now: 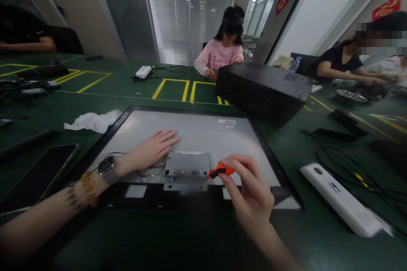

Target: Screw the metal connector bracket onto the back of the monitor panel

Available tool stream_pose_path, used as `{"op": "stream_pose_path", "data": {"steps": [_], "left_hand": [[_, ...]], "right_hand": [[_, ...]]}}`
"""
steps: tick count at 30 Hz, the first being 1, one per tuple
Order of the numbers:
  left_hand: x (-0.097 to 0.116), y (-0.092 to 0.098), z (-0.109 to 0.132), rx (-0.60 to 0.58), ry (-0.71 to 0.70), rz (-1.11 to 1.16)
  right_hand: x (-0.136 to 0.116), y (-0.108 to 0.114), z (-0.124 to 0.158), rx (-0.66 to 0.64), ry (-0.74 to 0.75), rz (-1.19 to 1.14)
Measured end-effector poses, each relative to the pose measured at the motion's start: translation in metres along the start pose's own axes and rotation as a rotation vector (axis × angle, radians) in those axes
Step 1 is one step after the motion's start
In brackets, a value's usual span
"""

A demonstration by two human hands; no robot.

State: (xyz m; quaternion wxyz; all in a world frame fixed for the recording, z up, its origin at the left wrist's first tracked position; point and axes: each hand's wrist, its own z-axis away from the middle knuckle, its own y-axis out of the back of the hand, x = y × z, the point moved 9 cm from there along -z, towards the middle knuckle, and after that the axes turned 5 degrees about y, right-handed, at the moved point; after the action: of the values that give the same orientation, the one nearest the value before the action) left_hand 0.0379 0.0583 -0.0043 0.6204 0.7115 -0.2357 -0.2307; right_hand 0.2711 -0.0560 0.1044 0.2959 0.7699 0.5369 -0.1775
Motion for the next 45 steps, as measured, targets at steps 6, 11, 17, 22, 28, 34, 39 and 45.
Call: {"op": "stream_pose_path", "data": {"steps": [6, 11, 17, 22, 28, 34, 39, 45], "left_hand": [[-0.001, 0.0, 0.001, 0.008, 0.009, 0.002], [-0.002, -0.002, 0.001, 0.008, 0.002, 0.008], [-0.002, -0.003, 0.001, 0.002, -0.005, 0.016], [-0.002, -0.005, 0.001, 0.003, -0.006, 0.02], [-0.002, -0.003, 0.001, 0.002, -0.007, 0.023], [-0.002, -0.003, 0.001, 0.0, 0.002, 0.022], [-0.002, -0.003, 0.001, -0.001, -0.001, 0.018], [-0.001, -0.002, 0.0, -0.005, -0.002, 0.012]], "right_hand": [[0.006, -0.003, 0.004, -0.001, -0.069, -0.019], [0.008, -0.006, 0.004, -0.047, -0.085, -0.027], [0.0, -0.001, -0.001, 0.013, -0.003, 0.041], [0.005, -0.005, 0.004, -0.007, -0.06, 0.01], [0.005, -0.006, 0.006, -0.042, -0.036, 0.0], [-0.005, -0.002, 0.002, -0.006, 0.043, 0.051], [-0.005, -0.005, 0.004, -0.041, 0.04, 0.083], [-0.003, -0.006, 0.003, -0.054, 0.052, 0.032]]}}
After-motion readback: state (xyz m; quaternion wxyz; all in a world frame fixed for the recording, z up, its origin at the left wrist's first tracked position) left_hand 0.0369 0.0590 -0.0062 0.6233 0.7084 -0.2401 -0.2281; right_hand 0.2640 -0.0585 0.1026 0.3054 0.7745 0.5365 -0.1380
